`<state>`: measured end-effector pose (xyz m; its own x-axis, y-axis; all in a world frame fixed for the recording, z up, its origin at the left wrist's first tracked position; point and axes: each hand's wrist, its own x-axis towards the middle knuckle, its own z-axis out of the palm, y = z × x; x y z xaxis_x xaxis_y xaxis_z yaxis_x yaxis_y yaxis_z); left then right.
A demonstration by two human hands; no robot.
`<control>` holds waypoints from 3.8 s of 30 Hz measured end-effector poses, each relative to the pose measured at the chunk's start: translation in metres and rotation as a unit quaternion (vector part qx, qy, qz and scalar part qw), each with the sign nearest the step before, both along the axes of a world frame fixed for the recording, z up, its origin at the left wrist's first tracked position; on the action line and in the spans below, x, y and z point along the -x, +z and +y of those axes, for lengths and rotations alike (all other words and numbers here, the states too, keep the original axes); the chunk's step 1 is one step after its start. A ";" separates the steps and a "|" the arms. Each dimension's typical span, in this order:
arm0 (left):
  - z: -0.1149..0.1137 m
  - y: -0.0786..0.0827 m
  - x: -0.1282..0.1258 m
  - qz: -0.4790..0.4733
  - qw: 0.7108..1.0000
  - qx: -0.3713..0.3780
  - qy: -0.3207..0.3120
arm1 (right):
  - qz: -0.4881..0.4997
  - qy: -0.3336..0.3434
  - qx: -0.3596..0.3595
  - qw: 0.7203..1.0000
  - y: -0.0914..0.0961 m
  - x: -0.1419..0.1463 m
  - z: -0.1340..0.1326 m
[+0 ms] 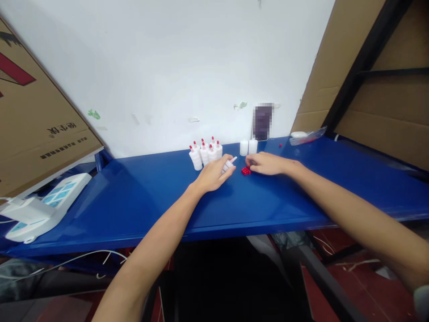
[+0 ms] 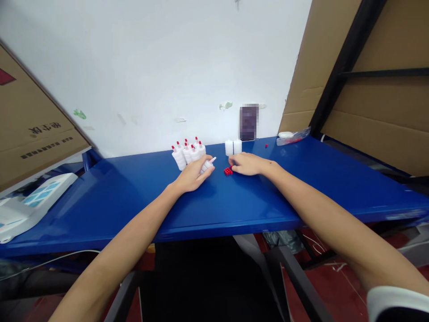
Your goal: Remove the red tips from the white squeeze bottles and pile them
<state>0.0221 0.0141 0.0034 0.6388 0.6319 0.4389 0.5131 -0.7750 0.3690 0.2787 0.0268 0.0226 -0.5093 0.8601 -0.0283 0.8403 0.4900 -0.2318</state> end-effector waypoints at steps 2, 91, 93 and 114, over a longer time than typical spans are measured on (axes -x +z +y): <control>0.000 0.000 0.000 0.002 1.000 0.000 0.000 | 0.012 0.008 0.004 1.000 -0.001 0.000 0.001; 0.001 0.000 -0.001 0.035 0.999 0.028 -0.003 | 0.008 -0.217 -0.086 0.972 -0.010 -0.030 0.023; 0.001 0.000 -0.001 0.032 0.999 0.028 -0.004 | 0.003 -0.232 -0.083 0.969 -0.013 -0.034 0.026; 0.001 -0.002 -0.001 0.053 0.999 0.007 0.000 | 0.181 0.034 -0.105 0.977 0.001 0.024 -0.018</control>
<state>0.0228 0.0148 0.0014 0.6814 0.6372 0.3600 0.5497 -0.7704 0.3231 0.2542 0.0083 0.0234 -0.5087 0.7921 0.3374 0.6860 0.6097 -0.3970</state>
